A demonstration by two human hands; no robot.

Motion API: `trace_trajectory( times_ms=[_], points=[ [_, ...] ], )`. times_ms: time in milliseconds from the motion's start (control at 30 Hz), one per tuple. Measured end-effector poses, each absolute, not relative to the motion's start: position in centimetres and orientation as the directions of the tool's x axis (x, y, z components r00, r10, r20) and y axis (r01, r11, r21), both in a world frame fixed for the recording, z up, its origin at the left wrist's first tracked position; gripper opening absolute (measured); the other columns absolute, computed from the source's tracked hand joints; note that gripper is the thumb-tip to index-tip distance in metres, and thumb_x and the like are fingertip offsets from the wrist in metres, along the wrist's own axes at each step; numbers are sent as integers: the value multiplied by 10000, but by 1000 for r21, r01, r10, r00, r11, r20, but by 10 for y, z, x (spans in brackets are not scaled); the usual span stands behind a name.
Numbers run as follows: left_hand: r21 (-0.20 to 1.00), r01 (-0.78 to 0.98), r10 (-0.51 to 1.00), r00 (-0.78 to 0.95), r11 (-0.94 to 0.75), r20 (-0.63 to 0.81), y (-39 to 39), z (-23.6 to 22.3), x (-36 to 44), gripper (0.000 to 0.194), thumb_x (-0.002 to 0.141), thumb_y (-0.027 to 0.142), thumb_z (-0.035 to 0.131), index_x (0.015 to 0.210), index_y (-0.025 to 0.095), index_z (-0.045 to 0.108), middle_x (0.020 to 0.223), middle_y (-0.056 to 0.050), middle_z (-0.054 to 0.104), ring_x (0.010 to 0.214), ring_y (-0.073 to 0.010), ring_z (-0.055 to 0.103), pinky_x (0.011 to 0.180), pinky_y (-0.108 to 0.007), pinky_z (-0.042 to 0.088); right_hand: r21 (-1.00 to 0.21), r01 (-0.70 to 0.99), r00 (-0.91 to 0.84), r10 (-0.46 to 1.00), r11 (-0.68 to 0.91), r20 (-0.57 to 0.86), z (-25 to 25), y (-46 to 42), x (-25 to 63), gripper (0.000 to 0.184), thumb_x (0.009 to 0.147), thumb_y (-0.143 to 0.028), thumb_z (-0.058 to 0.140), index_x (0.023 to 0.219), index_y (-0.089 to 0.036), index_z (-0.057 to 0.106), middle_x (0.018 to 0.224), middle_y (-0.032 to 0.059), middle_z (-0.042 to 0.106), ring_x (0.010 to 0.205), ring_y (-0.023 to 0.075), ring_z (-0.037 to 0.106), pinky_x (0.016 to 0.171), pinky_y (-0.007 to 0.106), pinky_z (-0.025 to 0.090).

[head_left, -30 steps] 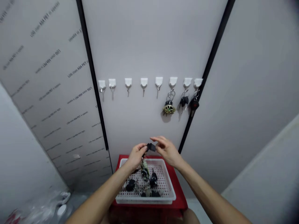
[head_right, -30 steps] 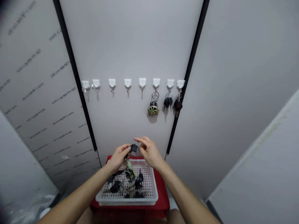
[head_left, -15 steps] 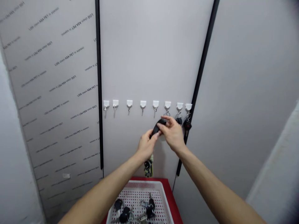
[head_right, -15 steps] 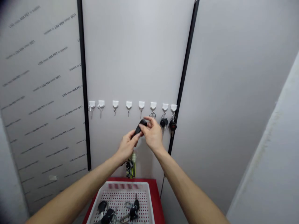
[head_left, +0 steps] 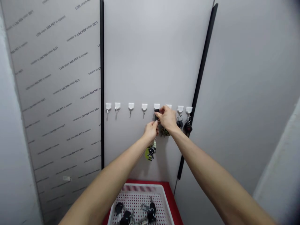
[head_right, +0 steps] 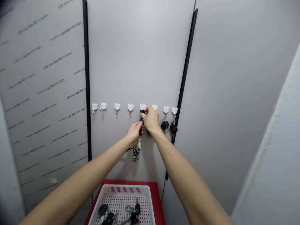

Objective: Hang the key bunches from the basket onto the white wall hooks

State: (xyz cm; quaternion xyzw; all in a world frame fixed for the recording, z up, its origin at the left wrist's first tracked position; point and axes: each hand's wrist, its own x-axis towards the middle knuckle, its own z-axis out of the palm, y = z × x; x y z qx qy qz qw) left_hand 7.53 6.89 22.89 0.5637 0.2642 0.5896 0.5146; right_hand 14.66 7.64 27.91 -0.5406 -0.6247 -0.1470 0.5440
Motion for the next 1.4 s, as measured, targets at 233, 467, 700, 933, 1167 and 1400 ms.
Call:
trace_trajectory(
  times_ms=[233,467,700,933,1167,1400],
  points=[
    [907,-53,890,176,-418,421,89,214,72,269,705,281,338,481,143,389,378,54,380,358,-44,356,400,-165,291,-289,931,114,573,225,812,268,81,142,137,584,-221,510,702,-152,511,562,6,514,509,101,444,516,226,350],
    [830,146,843,113,-538,527,84,201,53,229,622,145,446,832,117,532,791,-51,582,714,-118,511,673,-226,380,-231,898,42,450,375,892,247,58,147,243,629,-249,465,849,-151,499,680,37,526,595,133,472,581,266,372],
    [879,176,897,63,-442,439,65,131,25,248,640,107,409,861,97,520,851,-89,580,771,-121,524,734,-244,396,-410,776,62,590,479,805,142,33,142,204,658,-196,405,836,-150,494,731,42,517,592,115,471,581,235,391],
    [803,508,950,143,-312,279,31,24,1,212,649,123,408,814,108,539,829,-77,567,773,-129,511,725,-259,389,-521,813,33,873,259,486,21,5,140,177,669,-180,389,786,-156,520,728,39,543,630,122,488,615,237,377],
    [568,725,919,349,-390,185,16,-16,-6,221,637,121,423,818,142,546,826,-53,553,797,-144,484,756,-272,354,-459,861,-98,957,218,273,-9,-7,141,195,666,-163,384,781,-163,542,789,52,564,733,138,495,669,239,356],
    [498,685,841,499,-531,209,12,-17,-3,225,655,239,435,838,179,552,824,-48,557,813,-161,466,752,-263,331,-476,854,-126,970,212,206,-13,-6,141,266,641,-110,355,804,-138,563,857,75,578,848,159,479,764,265,327]
  ],
)
